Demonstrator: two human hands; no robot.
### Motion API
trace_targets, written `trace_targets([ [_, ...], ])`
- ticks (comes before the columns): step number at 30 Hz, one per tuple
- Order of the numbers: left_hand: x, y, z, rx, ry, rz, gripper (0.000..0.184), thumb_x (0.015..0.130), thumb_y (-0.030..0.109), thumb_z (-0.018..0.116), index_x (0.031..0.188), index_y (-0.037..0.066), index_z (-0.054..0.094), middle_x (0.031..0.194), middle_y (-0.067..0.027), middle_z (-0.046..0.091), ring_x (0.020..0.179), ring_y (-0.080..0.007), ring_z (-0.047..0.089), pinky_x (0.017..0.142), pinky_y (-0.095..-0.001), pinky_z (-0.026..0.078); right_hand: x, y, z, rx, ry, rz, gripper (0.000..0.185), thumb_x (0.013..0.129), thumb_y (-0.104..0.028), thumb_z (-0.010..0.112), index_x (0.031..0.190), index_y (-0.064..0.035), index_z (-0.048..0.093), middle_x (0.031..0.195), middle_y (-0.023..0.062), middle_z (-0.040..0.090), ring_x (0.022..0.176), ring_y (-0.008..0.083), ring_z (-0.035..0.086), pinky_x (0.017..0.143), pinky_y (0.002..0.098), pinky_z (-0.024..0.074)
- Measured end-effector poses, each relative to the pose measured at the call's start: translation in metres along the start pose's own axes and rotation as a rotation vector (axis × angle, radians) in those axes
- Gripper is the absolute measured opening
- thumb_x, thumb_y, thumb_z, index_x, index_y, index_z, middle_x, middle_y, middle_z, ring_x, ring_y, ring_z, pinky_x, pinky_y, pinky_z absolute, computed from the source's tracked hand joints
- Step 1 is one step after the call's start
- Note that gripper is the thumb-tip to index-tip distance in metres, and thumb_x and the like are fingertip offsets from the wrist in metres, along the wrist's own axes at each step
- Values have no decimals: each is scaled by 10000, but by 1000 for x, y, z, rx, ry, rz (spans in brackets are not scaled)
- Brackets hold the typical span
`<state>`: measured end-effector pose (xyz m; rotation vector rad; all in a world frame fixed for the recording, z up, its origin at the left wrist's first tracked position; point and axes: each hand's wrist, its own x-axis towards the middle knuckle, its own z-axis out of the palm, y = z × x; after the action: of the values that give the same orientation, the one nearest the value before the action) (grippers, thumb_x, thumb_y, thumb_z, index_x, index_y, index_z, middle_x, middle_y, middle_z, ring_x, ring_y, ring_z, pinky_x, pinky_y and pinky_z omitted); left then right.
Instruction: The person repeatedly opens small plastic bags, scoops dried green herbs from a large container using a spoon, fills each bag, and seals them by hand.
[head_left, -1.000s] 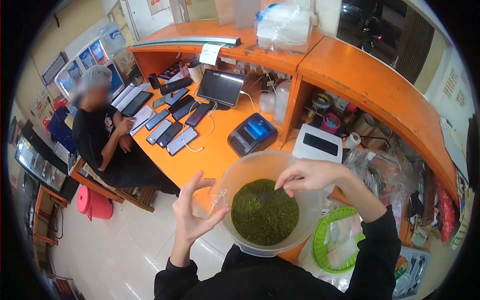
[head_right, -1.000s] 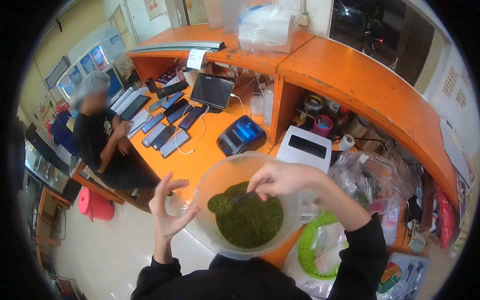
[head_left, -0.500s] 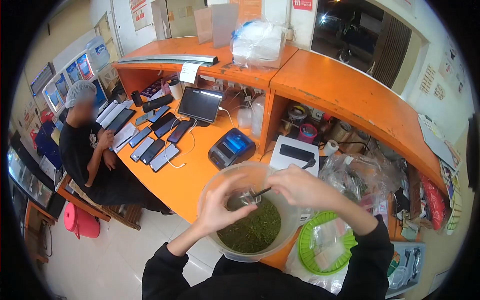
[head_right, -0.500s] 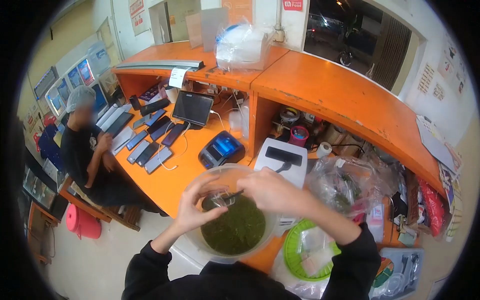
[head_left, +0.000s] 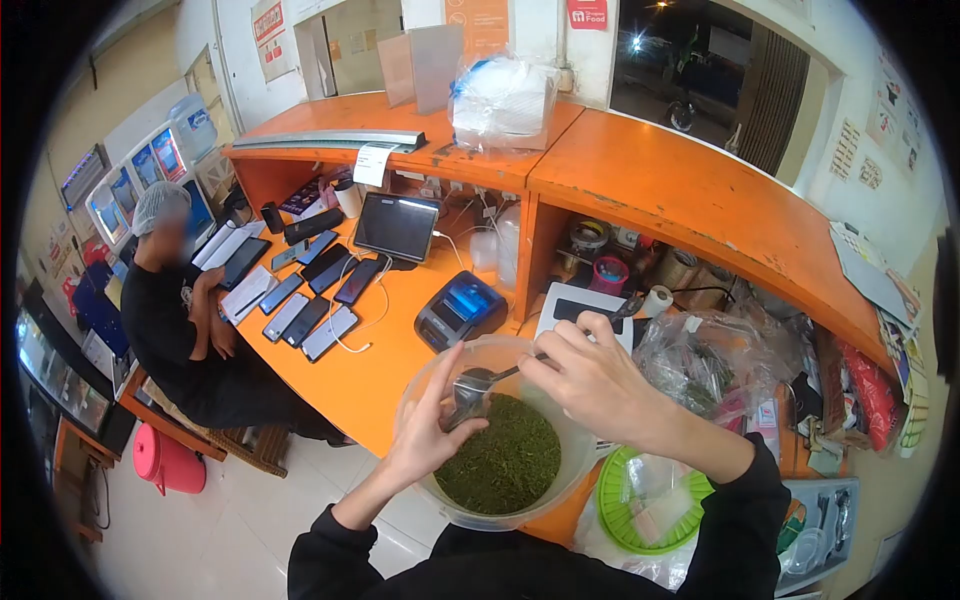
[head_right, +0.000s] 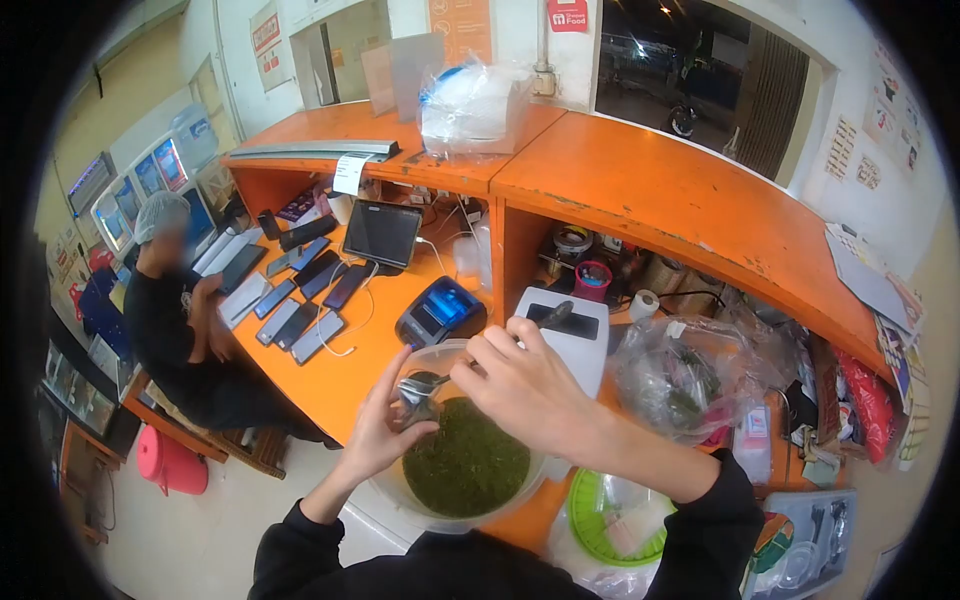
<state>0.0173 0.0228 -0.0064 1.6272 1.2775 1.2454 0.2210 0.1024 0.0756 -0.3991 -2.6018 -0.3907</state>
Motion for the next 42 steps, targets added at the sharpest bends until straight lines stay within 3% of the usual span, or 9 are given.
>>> trace_targets([
  [7,-13,1,-31,156,-143,-216,710,774,-71,638,1381,67,295,1006,-120,647,951,-186,613,835,-289,499,5,16,-31,-17,-105,36,254,678,-8,575,919,-87,593,814,29,524,871,182,507,879,392,299],
  [13,-15,-12,-23,-357,-112,-112,406,802,-22,637,1193,4,529,1000,-96,649,920,-161,618,821,-297,514,1,1,42,202,-458,-10,189,771,-144,607,942,-65,616,861,67,589,945,244,547,908,381,327],
  [16,-12,-4,-13,-402,-25,-232,260,841,59,632,1086,-25,611,940,-72,671,869,-120,623,802,-246,500,13,-7,54,615,-144,86,251,809,-187,631,991,-15,613,874,99,632,915,260,588,853,357,401],
  [19,-11,4,-13,-431,-23,-243,211,842,61,634,1036,-22,639,911,-69,679,845,-107,620,779,-234,498,19,-7,46,1121,-144,346,235,805,-175,654,955,5,637,837,111,657,802,239,627,740,329,463],
  [25,-10,9,-2,-179,94,-42,162,835,47,639,976,-30,662,896,-77,684,801,-96,622,744,-227,500,5,-18,47,986,-44,359,87,800,-96,648,795,-11,668,782,88,660,693,198,616,646,295,467],
  [28,-12,5,0,-449,168,-27,137,829,43,645,947,-19,675,888,-64,686,774,-93,631,715,-221,504,-3,-22,42,985,16,355,115,790,-112,635,805,2,629,698,137,596,676,281,584,620,343,447],
  [31,-13,8,4,-337,188,7,107,829,52,647,898,-19,687,845,-62,692,737,-99,643,676,-223,511,-4,-29,33,915,40,360,74,799,-62,640,840,-2,653,775,89,632,701,213,604,635,308,460],
  [37,-16,33,7,155,94,225,85,780,-57,625,842,-60,684,749,-104,686,684,-118,648,639,-193,483,-16,-36,31,960,28,275,34,794,-32,618,795,2,620,778,100,619,698,252,576,651,324,455],
  [42,-18,37,14,-21,-68,164,152,857,12,551,901,-31,689,785,-106,694,711,-146,664,685,-234,511,-36,-42,25,988,110,279,33,770,-4,566,801,-8,577,766,122,598,721,294,585,673,370,453],
])
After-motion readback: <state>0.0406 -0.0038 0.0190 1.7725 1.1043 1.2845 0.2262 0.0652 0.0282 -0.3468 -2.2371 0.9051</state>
